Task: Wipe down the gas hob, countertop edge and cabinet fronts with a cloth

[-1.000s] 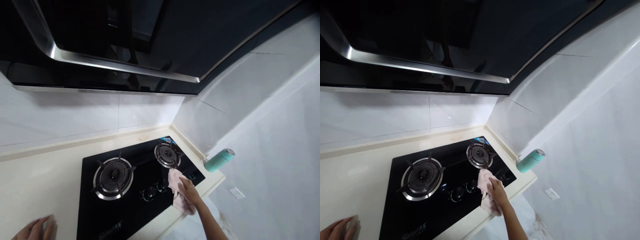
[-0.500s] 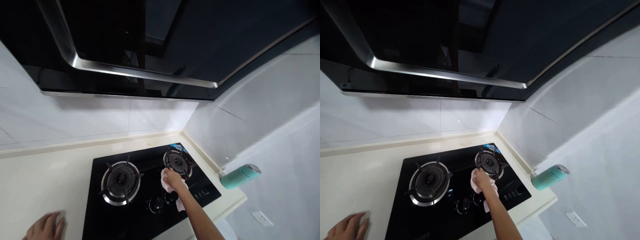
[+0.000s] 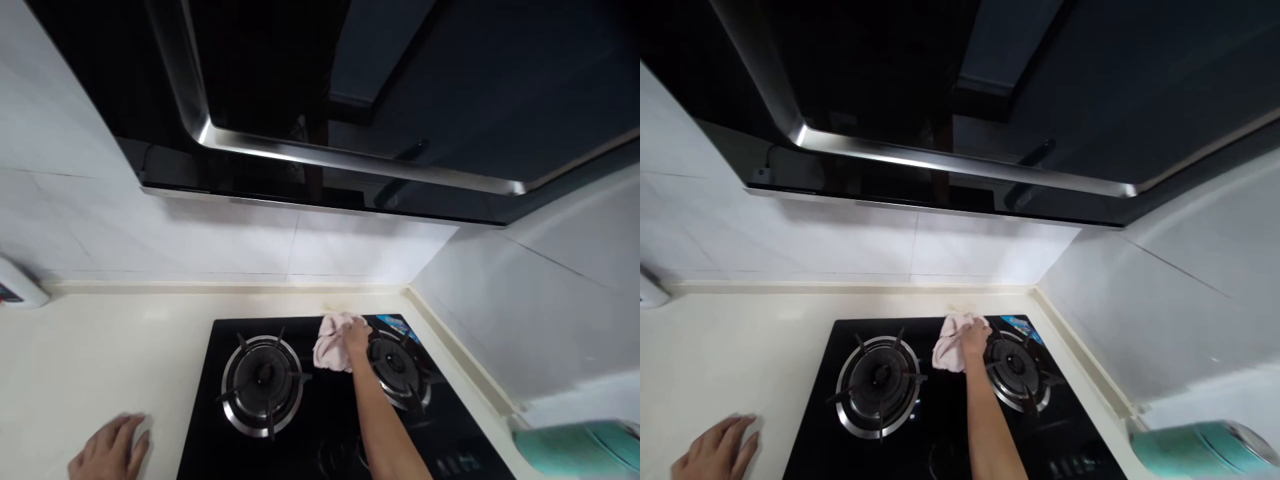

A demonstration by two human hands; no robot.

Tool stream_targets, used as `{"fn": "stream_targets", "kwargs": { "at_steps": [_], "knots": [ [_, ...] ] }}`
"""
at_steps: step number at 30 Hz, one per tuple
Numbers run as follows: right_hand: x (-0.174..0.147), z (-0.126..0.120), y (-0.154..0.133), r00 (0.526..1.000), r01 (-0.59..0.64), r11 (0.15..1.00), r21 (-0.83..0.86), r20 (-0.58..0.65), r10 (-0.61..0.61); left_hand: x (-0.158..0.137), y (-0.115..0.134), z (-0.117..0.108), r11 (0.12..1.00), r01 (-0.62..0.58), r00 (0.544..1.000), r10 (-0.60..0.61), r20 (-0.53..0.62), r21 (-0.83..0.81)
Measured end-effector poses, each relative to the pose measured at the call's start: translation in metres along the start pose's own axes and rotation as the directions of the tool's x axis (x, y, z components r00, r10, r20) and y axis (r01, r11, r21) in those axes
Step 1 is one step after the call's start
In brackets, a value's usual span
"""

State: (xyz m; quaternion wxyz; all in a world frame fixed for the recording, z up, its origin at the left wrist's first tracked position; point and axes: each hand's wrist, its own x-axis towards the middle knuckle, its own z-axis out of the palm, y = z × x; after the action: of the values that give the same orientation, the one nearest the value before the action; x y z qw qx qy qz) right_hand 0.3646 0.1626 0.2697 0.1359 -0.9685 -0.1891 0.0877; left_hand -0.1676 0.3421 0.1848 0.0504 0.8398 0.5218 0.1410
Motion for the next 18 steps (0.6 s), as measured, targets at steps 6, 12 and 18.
{"fn": "stream_targets", "kwargs": {
  "at_steps": [6, 12, 18],
  "knots": [
    [0.011, 0.021, -0.007, 0.999, -0.044, 0.999, -0.019, -0.001, 0.044, -0.005, 0.012, -0.012, 0.999, -0.014, 1.0, 0.014, -0.009, 0.037],
    [0.003, 0.051, -0.072, 0.937, 0.31, 0.951, 0.019, 0.164, -0.309, -0.007, 0.015, -0.018, 1.0, -0.009, 1.0, 0.009, 0.025, 0.022],
    [0.003, 0.034, -0.051, 0.803, 0.494, 0.865, 0.084, 0.338, -0.491, -0.005, 0.021, -0.027, 1.0, -0.012, 0.998, 0.011, 0.055, 0.021]
  ]
}}
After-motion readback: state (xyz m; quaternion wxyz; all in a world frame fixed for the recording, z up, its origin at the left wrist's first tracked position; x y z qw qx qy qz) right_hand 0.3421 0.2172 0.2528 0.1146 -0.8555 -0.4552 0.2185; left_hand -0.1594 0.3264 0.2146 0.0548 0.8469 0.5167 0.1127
